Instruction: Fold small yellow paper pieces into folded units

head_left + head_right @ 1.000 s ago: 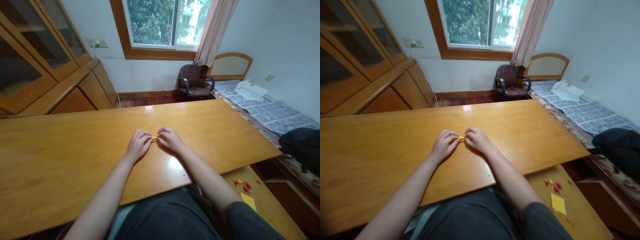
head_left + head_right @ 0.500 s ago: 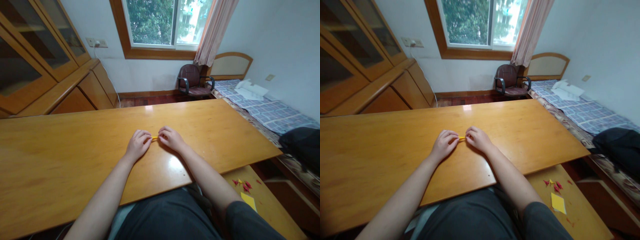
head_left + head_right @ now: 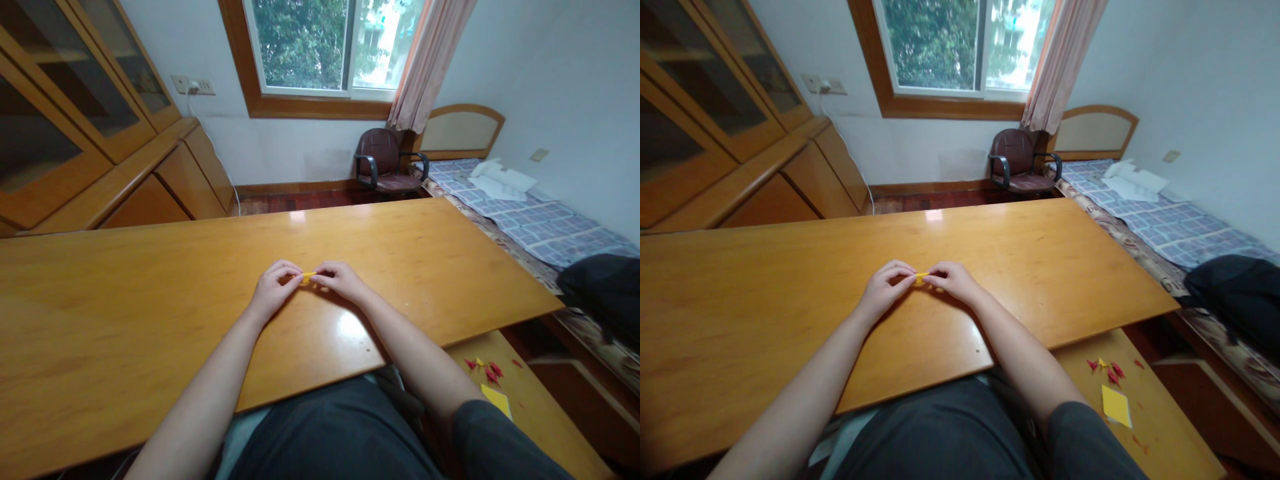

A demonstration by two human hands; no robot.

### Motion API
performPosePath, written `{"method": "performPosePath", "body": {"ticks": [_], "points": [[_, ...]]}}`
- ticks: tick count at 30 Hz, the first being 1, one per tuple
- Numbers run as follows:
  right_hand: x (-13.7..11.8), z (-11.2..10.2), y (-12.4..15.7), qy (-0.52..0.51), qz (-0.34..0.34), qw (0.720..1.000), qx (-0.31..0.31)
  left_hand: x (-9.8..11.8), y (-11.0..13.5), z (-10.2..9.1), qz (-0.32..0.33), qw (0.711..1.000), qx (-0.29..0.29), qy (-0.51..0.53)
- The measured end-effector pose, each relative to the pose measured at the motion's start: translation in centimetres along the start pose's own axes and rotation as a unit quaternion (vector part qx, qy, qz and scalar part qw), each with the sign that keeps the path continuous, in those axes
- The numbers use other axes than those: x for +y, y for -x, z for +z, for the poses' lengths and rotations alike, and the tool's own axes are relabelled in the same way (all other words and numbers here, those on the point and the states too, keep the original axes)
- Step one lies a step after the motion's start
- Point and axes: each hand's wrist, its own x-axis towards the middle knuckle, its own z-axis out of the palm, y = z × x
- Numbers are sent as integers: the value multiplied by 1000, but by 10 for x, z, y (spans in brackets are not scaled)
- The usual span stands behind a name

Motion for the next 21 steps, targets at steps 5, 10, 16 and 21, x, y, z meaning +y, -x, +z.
{"method": "performPosePath", "body": {"ticks": [5,10,16,21], "points": [[0,-2,1,-21,5,1000,-2,-1,-1,0,-19,999,-16,24],[-1,-2,2,-12,-17,1000,-4,-2,-2,0,-26,999,-35,27],[-2,-1,2,14,-39,999,8,1,-2,2,-7,998,-56,10],[2,0,1,39,-59,997,13,0,-2,3,-2,999,-53,-4]]}}
